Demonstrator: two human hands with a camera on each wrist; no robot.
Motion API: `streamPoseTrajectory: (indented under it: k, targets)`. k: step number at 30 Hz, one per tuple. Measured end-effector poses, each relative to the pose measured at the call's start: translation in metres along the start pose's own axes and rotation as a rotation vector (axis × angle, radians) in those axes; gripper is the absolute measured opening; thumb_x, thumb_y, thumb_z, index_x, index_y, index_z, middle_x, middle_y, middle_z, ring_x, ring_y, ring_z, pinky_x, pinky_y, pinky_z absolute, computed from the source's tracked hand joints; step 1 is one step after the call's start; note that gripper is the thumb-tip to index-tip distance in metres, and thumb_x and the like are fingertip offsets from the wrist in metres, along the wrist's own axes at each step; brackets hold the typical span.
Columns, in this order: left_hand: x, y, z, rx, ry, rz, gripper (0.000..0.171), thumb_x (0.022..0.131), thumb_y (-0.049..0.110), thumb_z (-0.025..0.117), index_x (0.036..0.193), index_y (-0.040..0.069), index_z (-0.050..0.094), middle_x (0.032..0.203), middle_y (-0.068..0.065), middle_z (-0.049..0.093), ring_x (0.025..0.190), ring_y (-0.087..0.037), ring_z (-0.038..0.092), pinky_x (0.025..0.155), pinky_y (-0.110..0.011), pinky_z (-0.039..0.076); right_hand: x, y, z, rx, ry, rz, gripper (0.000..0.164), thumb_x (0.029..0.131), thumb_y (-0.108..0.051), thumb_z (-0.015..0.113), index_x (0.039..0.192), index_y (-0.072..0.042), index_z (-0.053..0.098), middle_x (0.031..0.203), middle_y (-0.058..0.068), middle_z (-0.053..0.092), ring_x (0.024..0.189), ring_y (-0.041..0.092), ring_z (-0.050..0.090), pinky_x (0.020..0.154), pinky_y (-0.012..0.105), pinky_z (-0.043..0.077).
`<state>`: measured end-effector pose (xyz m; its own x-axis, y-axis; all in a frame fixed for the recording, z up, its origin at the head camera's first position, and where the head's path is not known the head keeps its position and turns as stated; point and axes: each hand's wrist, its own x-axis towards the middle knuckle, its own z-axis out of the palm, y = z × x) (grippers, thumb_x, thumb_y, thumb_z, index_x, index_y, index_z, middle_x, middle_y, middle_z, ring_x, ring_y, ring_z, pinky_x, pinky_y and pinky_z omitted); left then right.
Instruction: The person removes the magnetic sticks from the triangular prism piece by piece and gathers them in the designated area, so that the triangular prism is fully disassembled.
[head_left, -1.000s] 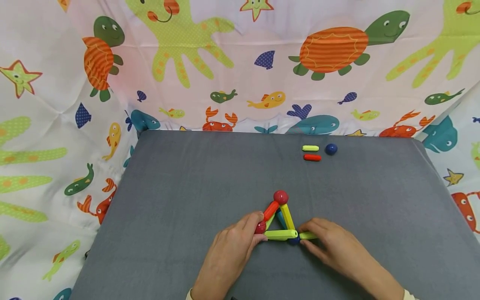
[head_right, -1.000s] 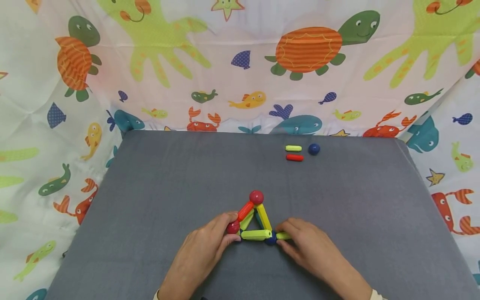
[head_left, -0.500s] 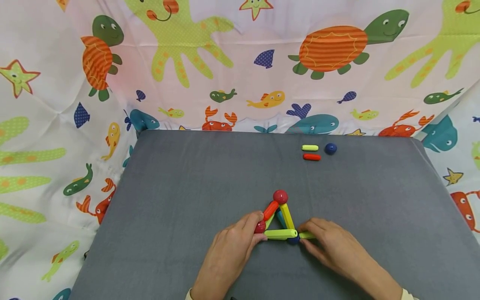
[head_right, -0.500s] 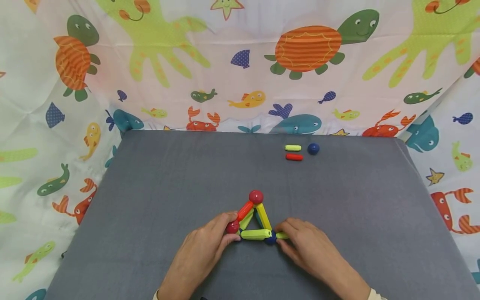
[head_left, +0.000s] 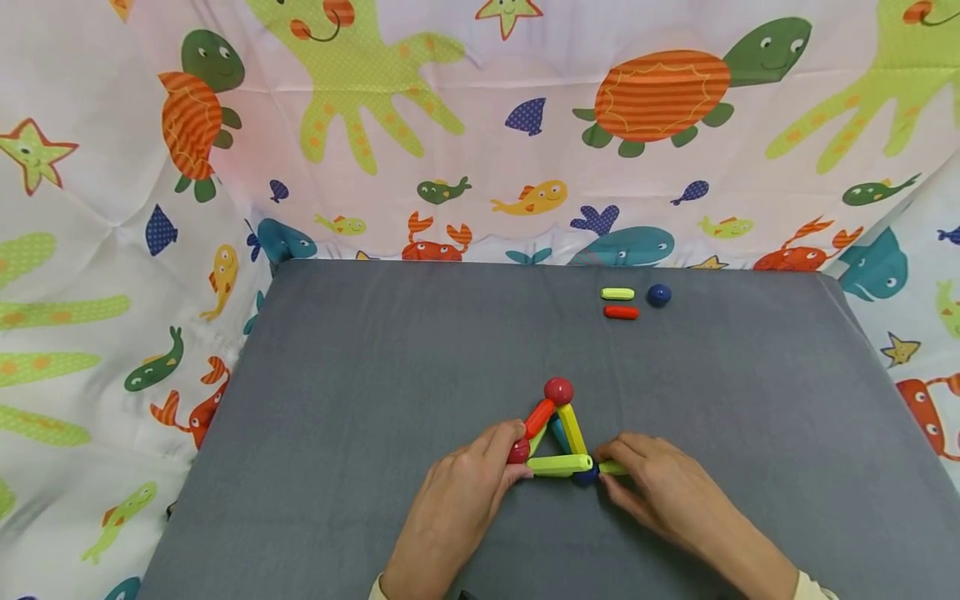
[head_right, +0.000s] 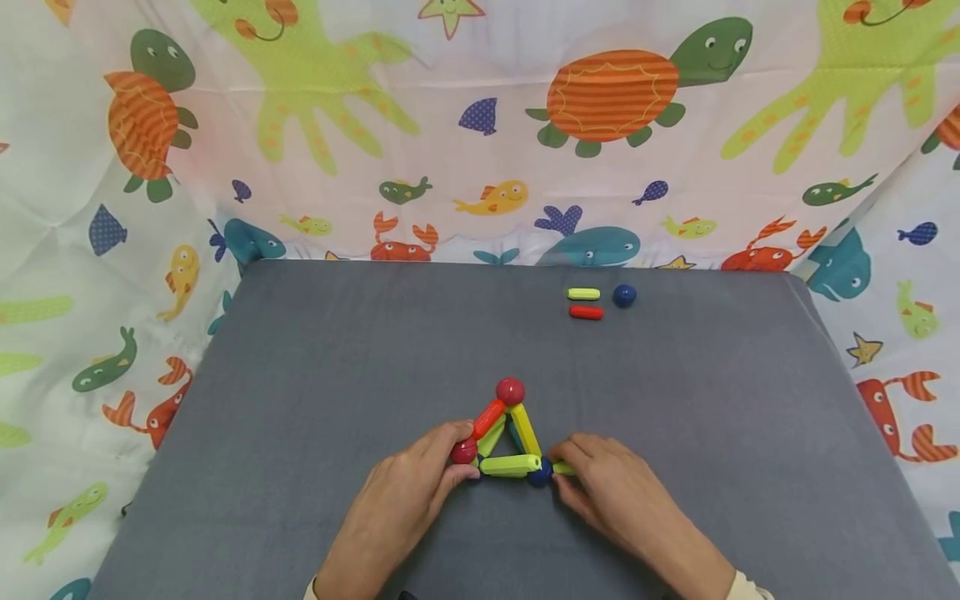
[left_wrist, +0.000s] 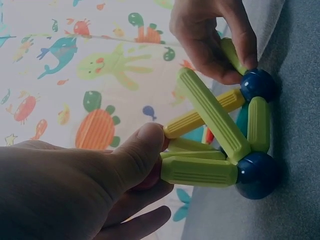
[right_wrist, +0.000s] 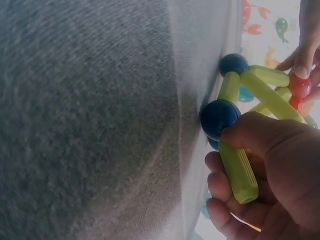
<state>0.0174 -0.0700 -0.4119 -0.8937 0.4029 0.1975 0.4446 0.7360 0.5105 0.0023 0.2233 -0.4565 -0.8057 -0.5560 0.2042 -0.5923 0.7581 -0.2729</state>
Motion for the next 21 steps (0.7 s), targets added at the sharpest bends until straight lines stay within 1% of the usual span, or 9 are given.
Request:
streamPoseTrajectory:
  k: [4, 7, 9, 12, 15, 18, 21]
  targets:
    - [0.001, 0.0, -0.001, 0.001, -0.011, -0.005, 0.046, 0.092, 0.035, 0.079, 0.13, 0.016, 0.06, 0.105, 0.005, 0.068, 0.067, -0.003, 0.055, 0.061, -0.021, 0.055, 0.003, 0.004, -0.006, 0.0, 0.005, 0.028, 0.026, 0.086, -0.024, 0.09, 0.108, -0.022, 0.077, 0.1, -0.015, 0.07, 0.085, 0.004, 0.065, 0.073, 0.034, 0.061]
    - [0.001, 0.0, -0.001, 0.006, -0.006, -0.002, 0.046, 0.093, 0.035, 0.079, 0.13, 0.016, 0.06, 0.105, 0.005, 0.068, 0.067, -0.004, 0.054, 0.061, -0.021, 0.055, 0.009, 0.013, -0.014, 0.017, 0.029, 0.036, 0.029, 0.084, -0.023, 0.092, 0.109, -0.024, 0.077, 0.097, -0.017, 0.068, 0.081, 0.002, 0.062, 0.07, 0.032, 0.059]
    - [0.001, 0.0, -0.001, 0.004, 0.004, 0.003, 0.046, 0.092, 0.034, 0.08, 0.13, 0.015, 0.06, 0.103, 0.006, 0.068, 0.066, -0.003, 0.053, 0.06, -0.02, 0.054, 0.014, 0.021, -0.019, 0.035, 0.042, 0.035, 0.03, 0.084, -0.021, 0.093, 0.11, -0.024, 0.077, 0.096, -0.017, 0.068, 0.08, 0.002, 0.061, 0.068, 0.031, 0.059]
    - [0.001, 0.001, 0.0, 0.002, 0.018, 0.012, 0.047, 0.091, 0.033, 0.081, 0.128, 0.015, 0.061, 0.102, 0.006, 0.067, 0.065, -0.004, 0.053, 0.059, -0.02, 0.054, 0.022, 0.034, -0.026, 0.033, 0.043, 0.047, 0.032, 0.086, -0.014, 0.089, 0.115, -0.019, 0.077, 0.103, -0.012, 0.072, 0.085, 0.006, 0.067, 0.072, 0.035, 0.061]
    - [0.001, 0.001, -0.001, 0.005, 0.019, 0.011, 0.046, 0.091, 0.033, 0.081, 0.128, 0.016, 0.06, 0.101, 0.007, 0.066, 0.065, -0.003, 0.052, 0.059, -0.02, 0.053, 0.031, 0.048, -0.031, 0.033, 0.023, 0.079, 0.034, 0.09, -0.005, 0.085, 0.121, -0.013, 0.075, 0.11, -0.004, 0.075, 0.09, 0.013, 0.071, 0.076, 0.041, 0.062]
    - [0.0, 0.001, -0.001, 0.005, 0.015, 0.002, 0.045, 0.092, 0.034, 0.08, 0.128, 0.017, 0.06, 0.1, 0.008, 0.065, 0.065, -0.003, 0.051, 0.058, -0.019, 0.052, 0.042, 0.064, -0.031, 0.04, 0.005, 0.116, 0.033, 0.091, 0.0, 0.082, 0.121, -0.009, 0.074, 0.112, 0.002, 0.075, 0.09, 0.017, 0.072, 0.078, 0.045, 0.062]
    - [0.001, 0.001, -0.001, -0.003, 0.013, 0.004, 0.044, 0.092, 0.033, 0.08, 0.128, 0.016, 0.061, 0.1, 0.007, 0.066, 0.066, -0.004, 0.052, 0.058, -0.02, 0.052, 0.054, 0.081, -0.03, 0.039, -0.002, 0.152, 0.029, 0.092, -0.001, 0.081, 0.119, -0.007, 0.073, 0.111, 0.005, 0.074, 0.089, 0.02, 0.071, 0.078, 0.048, 0.062]
